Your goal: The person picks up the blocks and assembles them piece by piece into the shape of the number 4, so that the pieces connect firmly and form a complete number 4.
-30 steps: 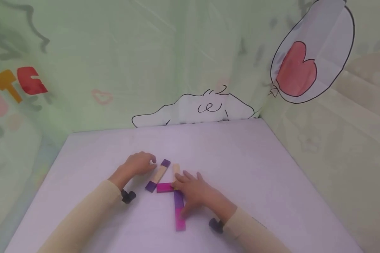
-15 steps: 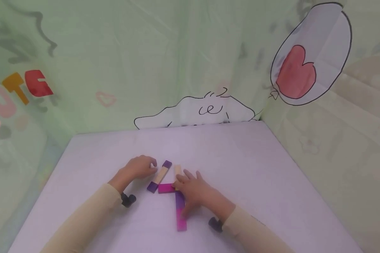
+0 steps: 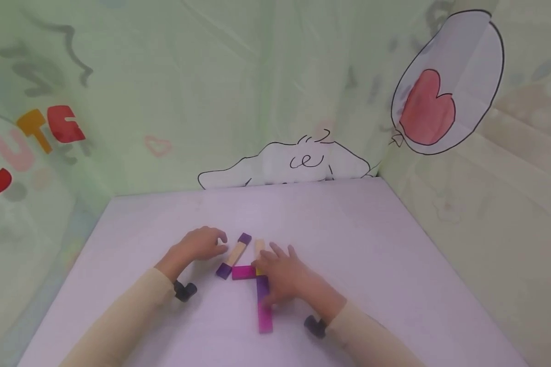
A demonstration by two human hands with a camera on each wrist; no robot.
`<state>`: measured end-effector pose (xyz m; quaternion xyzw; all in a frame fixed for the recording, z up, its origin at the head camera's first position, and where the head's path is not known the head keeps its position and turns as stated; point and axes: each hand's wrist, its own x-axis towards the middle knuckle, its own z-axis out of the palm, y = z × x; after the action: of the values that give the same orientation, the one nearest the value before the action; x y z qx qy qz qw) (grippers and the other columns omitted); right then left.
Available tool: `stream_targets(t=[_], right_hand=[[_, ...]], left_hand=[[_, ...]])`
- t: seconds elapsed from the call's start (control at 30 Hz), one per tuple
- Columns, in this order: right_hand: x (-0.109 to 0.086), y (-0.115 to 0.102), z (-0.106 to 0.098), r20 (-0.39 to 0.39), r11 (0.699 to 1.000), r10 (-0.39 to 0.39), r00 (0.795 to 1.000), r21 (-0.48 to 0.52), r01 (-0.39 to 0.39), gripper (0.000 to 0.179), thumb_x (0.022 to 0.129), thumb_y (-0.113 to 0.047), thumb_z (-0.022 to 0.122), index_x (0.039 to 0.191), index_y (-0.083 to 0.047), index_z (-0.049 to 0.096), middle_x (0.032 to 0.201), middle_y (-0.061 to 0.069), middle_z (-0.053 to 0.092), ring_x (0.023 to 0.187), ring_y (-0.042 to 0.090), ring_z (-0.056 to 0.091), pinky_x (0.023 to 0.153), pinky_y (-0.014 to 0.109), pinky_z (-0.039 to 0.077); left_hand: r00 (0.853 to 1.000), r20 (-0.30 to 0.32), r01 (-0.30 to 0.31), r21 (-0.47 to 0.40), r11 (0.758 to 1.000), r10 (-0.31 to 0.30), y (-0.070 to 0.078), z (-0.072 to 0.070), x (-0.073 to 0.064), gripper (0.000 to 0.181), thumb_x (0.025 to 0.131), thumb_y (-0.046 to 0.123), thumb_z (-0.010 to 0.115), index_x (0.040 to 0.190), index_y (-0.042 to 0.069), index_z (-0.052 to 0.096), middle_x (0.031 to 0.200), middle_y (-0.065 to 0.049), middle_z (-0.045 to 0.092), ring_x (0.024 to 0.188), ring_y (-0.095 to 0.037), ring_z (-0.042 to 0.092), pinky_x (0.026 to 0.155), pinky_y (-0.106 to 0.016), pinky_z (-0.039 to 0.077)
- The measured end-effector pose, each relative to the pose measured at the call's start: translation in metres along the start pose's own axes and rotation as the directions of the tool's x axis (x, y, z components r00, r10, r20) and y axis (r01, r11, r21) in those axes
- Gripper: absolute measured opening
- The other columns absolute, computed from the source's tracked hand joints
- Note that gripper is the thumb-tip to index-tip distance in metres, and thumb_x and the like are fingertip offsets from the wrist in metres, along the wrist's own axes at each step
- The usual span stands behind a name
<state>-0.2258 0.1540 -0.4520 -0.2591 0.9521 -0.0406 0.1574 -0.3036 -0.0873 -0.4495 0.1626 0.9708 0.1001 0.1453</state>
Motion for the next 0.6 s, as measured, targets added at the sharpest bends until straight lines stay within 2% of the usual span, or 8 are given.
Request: stream_targets(t=[0.1,0.23,0.4,0.6], right_hand=[[0.001,0.008,-0.006,-0.03,0.997,0.019,0.999,0.074,-0.017,0.081,0.078,-0.05,0.085,0.15,-0.026,0.054,0.162,0.007,0.044,0.158,0.038,0.022,0.12,0.073,0.015],[0.002,0.021,-0.009,-0.065,0.991,0.032,0.997,0.135,-0.023,0.072,0.082,-0.042,0.082,0.147,-0.023,0.057,0.156,0.008,0.052,0.154,0.038,0.03,0.119,0.073,0.021],[0.003,0.04,-0.001,-0.099,0.984,0.06,0.993,0.172,-0.042,0.064,0.087,-0.034,0.079,0.145,-0.016,0.059,0.15,0.011,0.057,0.148,0.039,0.04,0.115,0.07,0.032],[-0.001,0.052,0.0,-0.141,0.982,0.104,0.984,0.171,-0.08,0.062,0.09,-0.033,0.077,0.145,-0.013,0.058,0.149,0.016,0.056,0.143,0.039,0.046,0.113,0.067,0.038]], left_hand=[[1.0,-0.003,0.007,0.001,1.0,-0.007,0.0,-0.004,0.0,0.033,0.1,0.035,0.066,0.125,0.014,0.072,0.128,-0.01,0.071,0.107,-0.027,0.067,0.092,-0.048,0.055],[1.0,0.001,0.005,-0.005,1.0,-0.005,0.0,-0.008,-0.001,0.033,0.1,0.035,0.066,0.126,0.015,0.071,0.13,-0.009,0.071,0.11,-0.027,0.066,0.096,-0.049,0.054],[0.999,0.009,-0.041,-0.043,0.998,0.042,-0.003,-0.007,-0.01,0.032,0.1,0.032,0.066,0.127,0.014,0.071,0.125,-0.01,0.072,0.112,-0.027,0.067,0.098,-0.048,0.054],[0.994,-0.075,-0.084,-0.057,0.995,0.08,-0.014,-0.004,-0.02,0.034,0.1,0.03,0.067,0.128,0.011,0.07,0.127,-0.012,0.07,0.118,-0.029,0.066,0.102,-0.049,0.053]])
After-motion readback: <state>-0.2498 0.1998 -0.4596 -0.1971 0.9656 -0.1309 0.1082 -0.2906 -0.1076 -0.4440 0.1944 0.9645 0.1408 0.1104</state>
